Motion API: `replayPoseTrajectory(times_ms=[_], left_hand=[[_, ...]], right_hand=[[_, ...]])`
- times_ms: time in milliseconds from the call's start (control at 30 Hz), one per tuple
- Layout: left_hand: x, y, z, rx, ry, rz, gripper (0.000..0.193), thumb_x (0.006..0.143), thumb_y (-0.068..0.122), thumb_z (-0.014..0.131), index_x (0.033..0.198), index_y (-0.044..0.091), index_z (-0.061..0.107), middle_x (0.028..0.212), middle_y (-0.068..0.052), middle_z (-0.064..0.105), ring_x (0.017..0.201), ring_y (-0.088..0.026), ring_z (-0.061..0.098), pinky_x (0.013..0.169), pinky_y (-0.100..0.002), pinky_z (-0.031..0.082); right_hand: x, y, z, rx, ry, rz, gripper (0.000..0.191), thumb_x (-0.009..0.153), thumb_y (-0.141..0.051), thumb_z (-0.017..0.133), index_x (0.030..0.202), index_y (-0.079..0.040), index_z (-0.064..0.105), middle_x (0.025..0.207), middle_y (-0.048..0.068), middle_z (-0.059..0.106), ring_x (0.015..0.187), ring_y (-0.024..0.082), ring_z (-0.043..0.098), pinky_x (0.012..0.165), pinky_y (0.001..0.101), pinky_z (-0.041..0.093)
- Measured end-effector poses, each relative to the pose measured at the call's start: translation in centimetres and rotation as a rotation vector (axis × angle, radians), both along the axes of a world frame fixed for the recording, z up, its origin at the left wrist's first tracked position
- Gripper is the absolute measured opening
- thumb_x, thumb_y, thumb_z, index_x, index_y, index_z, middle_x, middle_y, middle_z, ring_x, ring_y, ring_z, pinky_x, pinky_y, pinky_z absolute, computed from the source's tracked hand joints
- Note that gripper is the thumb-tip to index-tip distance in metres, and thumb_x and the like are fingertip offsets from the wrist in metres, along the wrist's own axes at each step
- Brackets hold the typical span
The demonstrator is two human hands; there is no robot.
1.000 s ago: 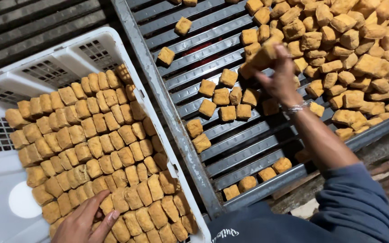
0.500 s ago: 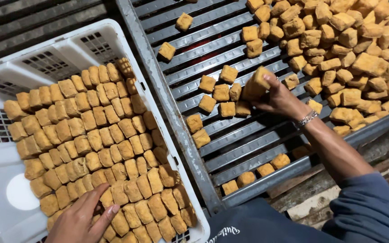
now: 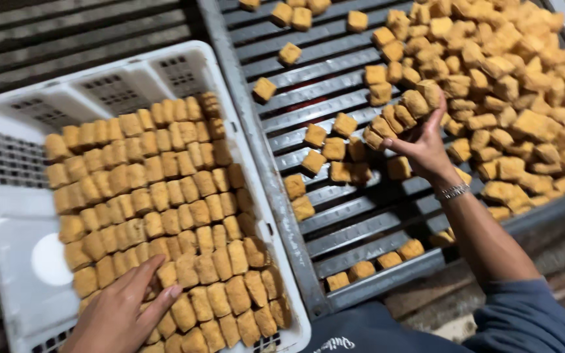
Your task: The person picks up pieces of tofu from metal drying racks and from a pile and arranges them in neat rows inside a white plastic basket, occasionally turning pieces to fit them and pressing rows into place. The basket gradually fills with tightly packed tofu pieces.
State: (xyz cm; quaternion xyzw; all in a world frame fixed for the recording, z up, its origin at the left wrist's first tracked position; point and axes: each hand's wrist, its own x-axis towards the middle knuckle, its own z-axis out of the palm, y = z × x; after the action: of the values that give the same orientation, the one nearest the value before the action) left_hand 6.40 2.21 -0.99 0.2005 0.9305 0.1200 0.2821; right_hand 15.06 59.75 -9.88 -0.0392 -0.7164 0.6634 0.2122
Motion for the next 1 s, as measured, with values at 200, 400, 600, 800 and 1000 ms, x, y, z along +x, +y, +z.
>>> replayPoseTrajectory(times_ms=[200, 400, 600, 800, 1000], left_hand=[[0.3, -0.6, 2.4, 0.445, 0.337, 0.194, 0.039, 0.096, 0.036, 0.062, 0.115, 0.003, 0.067, 0.094, -0.017, 0.073, 0.088, -0.035, 0.072, 0.075, -0.044, 0.057], [-0.9, -4.2, 3.0, 0.718, 0.789, 0.377, 0.027, 0.110, 0.025, 0.057, 0.112, -0.001, 0.067, 0.106, -0.020, 0.072, 0.092, -0.035, 0.071, 0.077, -0.041, 0.057], [-0.7, -7.5, 4.9, 0.519, 0.836, 0.542, 0.042, 0.113, 0.038, 0.048, 0.115, 0.002, 0.069, 0.101, -0.021, 0.072, 0.095, -0.043, 0.068, 0.079, -0.049, 0.054], [0.2, -7.5, 5.7, 0.303, 0.511, 0.615, 0.057, 0.102, 0.057, 0.039, 0.113, 0.012, 0.072, 0.092, -0.018, 0.075, 0.089, -0.043, 0.071, 0.075, -0.053, 0.054], [0.5, -6.3, 5.3, 0.166, 0.394, 0.483, 0.067, 0.096, 0.068, 0.038, 0.118, 0.013, 0.071, 0.096, -0.023, 0.072, 0.090, -0.049, 0.068, 0.076, -0.057, 0.054]], right_hand=[[-3.7, -10.1, 7.8, 0.109, 0.116, 0.344, 0.127, 0.094, -0.001, 0.080, 0.157, -0.035, -0.024, 0.155, 0.013, 0.036, 0.141, 0.026, 0.047, 0.120, 0.0470, 0.049], [-10.8, -26.4, 12.3, 0.756, 0.285, 0.793, 0.115, 0.078, -0.024, 0.086, 0.158, -0.017, 0.004, 0.147, 0.021, 0.033, 0.142, 0.039, 0.044, 0.110, 0.0519, 0.049], [-13.7, -43.1, 14.8, 0.897, -0.004, 1.278, 0.095, 0.088, -0.012, 0.072, 0.161, -0.020, 0.012, 0.111, 0.015, 0.067, 0.087, 0.027, 0.073, 0.077, 0.0355, 0.061], [-13.9, -48.9, 14.5, 1.585, -0.287, 1.393, 0.060, 0.088, -0.010, 0.064, 0.143, -0.019, 0.043, 0.101, 0.013, 0.071, 0.085, 0.025, 0.068, 0.071, 0.0385, 0.058], [-13.9, -49.6, 12.7, 1.703, -0.256, 1.491, 0.023, 0.078, -0.031, 0.075, 0.088, -0.011, 0.080, 0.091, 0.005, 0.077, 0.087, 0.021, 0.071, 0.078, 0.0383, 0.058]])
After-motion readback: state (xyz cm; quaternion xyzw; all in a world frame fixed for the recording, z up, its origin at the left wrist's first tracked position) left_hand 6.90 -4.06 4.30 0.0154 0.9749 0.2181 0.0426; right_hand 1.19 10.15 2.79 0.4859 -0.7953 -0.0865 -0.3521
